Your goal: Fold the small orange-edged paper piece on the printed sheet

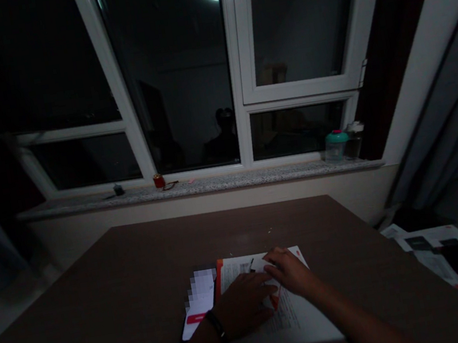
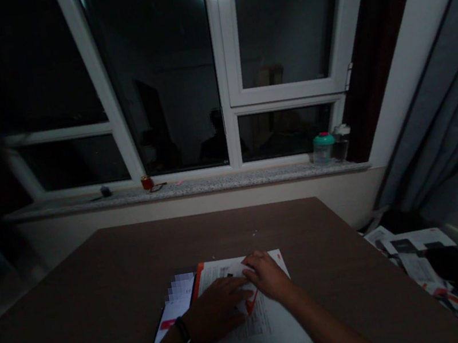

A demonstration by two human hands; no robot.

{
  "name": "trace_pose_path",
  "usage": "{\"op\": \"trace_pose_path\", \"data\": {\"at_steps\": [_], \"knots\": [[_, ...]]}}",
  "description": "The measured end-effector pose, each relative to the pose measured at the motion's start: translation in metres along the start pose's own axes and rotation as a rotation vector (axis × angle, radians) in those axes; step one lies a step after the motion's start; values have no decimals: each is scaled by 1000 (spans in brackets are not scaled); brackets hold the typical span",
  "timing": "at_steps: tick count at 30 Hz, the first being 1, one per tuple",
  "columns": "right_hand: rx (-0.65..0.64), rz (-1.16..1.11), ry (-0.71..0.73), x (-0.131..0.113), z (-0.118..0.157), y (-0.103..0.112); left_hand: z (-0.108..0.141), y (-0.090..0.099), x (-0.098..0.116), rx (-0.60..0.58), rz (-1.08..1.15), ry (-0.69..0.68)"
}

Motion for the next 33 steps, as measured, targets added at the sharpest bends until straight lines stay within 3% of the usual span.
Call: {"op": "trace_pose_path", "data": {"at_steps": [8,14,24,33], "knots": [[2,102,139,-3,7,11,3,-6,-7,-24,7,-11],[13,189,67,1,3,7,0,-3,1,-95,2,-8],[8,174,40,-9,5,10,-2,-6,5,-65,-16,-42],[40,271,-68,-9,1,4,-3,-5,10,-79,-2,-45]]}}
Point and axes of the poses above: each hand's wrist, its own z-axis away from the middle knuckle, its own y-axis out of the back of the hand, x = y × z, the point moved 1 cm from there along -z, towards the middle knuckle, and after that the axes turned 11 degrees about -y, right-handed, at the moved point
